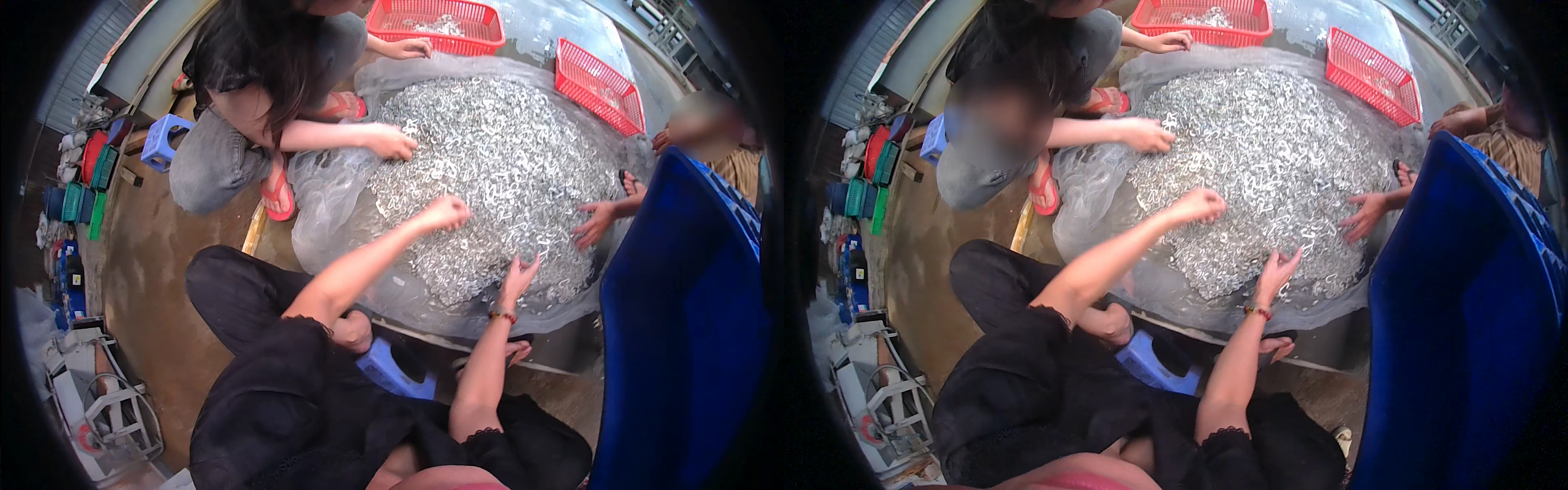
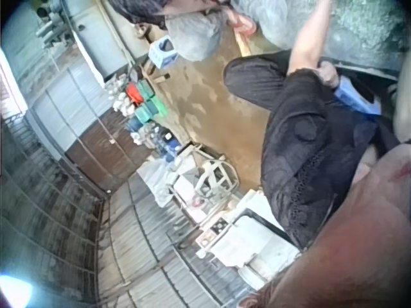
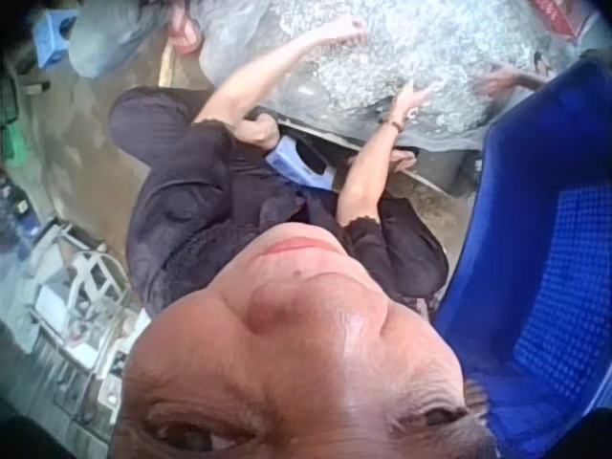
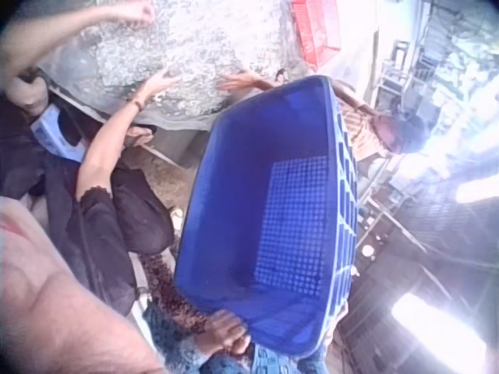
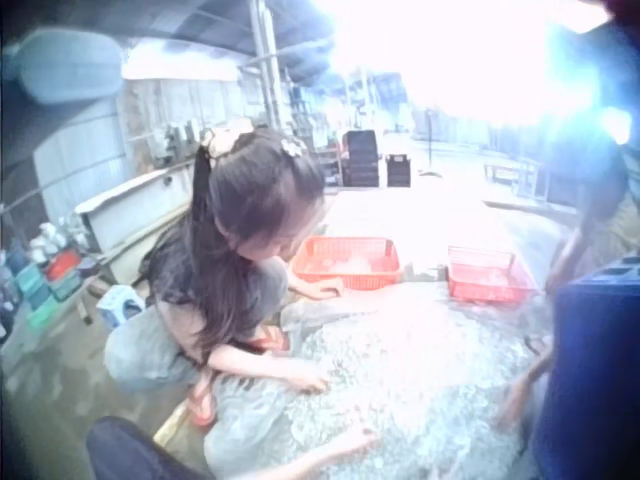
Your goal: The person sits on a low stool and sorts small silver-colored items by hand from a large pile on a plastic sheet. They repeatedly pick up handfuls, separate them, and place selected items into red baskets while others work alongside.
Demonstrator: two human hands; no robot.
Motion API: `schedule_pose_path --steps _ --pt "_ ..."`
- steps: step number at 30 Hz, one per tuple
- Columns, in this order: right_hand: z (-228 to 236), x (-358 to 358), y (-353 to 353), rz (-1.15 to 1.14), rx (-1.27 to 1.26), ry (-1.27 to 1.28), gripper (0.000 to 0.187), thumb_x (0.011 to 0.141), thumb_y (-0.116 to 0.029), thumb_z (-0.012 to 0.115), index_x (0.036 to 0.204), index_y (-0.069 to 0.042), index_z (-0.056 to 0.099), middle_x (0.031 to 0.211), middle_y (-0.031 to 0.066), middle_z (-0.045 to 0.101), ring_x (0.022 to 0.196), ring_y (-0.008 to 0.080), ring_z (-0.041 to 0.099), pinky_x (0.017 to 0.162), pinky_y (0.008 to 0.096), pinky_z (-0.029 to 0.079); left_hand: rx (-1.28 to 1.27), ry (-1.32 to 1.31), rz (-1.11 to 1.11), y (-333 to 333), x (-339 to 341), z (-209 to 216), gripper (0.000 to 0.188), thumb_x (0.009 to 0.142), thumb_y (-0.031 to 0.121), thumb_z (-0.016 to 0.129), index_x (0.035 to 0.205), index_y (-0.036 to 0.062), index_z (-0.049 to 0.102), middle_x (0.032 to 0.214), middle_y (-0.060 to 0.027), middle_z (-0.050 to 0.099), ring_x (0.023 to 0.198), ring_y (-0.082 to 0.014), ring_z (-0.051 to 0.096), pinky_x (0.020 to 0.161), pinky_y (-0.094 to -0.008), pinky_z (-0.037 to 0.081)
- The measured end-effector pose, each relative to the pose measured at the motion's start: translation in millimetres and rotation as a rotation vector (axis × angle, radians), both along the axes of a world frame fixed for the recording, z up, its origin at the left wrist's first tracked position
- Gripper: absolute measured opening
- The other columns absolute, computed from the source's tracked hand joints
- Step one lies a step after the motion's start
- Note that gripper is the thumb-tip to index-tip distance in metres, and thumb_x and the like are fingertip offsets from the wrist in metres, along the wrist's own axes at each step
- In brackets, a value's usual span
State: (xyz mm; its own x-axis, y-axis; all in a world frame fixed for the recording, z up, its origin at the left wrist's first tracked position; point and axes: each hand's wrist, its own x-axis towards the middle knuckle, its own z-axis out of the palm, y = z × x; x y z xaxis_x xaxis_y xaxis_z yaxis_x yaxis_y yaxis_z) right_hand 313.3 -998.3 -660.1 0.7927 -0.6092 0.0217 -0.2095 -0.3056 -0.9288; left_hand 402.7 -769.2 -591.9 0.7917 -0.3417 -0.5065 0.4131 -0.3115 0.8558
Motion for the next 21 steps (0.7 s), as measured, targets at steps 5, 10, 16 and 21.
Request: schedule_pose_path --steps 5,10,16,21 --pt "-9 -12 -21 0.182 -0.459 0.429 0.081 0.065 -0.031 0.069 0.132 -0.009 0.030 0.113 0.0313 0.043 0.108 0.0454 0.038 0.092 0.0540 0.027 0.731 -0.672 -0.327 -45 -96 -28 0.066 0.065 0.013 0.072 0.122 0.0124 0.037 0.128 -0.0213 0.029 0.112 -0.0386 0.035 0.084 -0.0474 0.040" --pt "-16 -31 29 0.415 -0.586 0.501 0.058 0.064 -0.015 0.070 0.117 -0.009 0.047 0.114 0.0260 0.037 0.103 0.0420 0.041 0.089 0.0471 0.036 0.731 -0.779 -0.462 -51 -124 -43 0.066 0.065 0.008 0.070 0.124 0.0112 0.040 0.126 -0.0166 0.034 0.109 -0.0378 0.037 0.085 -0.0480 0.040" --pt "-18 -32 64 0.636 -0.336 0.370 0.034 0.067 -0.003 0.062 0.101 -0.007 0.059 0.080 0.0138 0.059 0.073 0.0241 0.060 0.069 0.0356 0.049 0.697 -0.621 -0.368 -32 -118 -76 0.054 0.067 0.005 0.064 0.117 0.0082 0.045 0.114 -0.0168 0.046 0.102 -0.0324 0.046 0.084 -0.0402 0.043" --pt "6 -19 52 0.561 0.745 0.292 0.028 0.073 0.005 0.057 0.100 0.000 0.059 0.072 0.0029 0.050 0.062 0.0113 0.055 0.052 0.0242 0.054 0.224 -0.090 -0.035 19 -87 -46 0.027 0.073 0.010 0.065 0.097 0.0024 0.056 0.094 -0.0134 0.056 0.078 -0.0176 0.059 0.065 -0.0316 0.050"
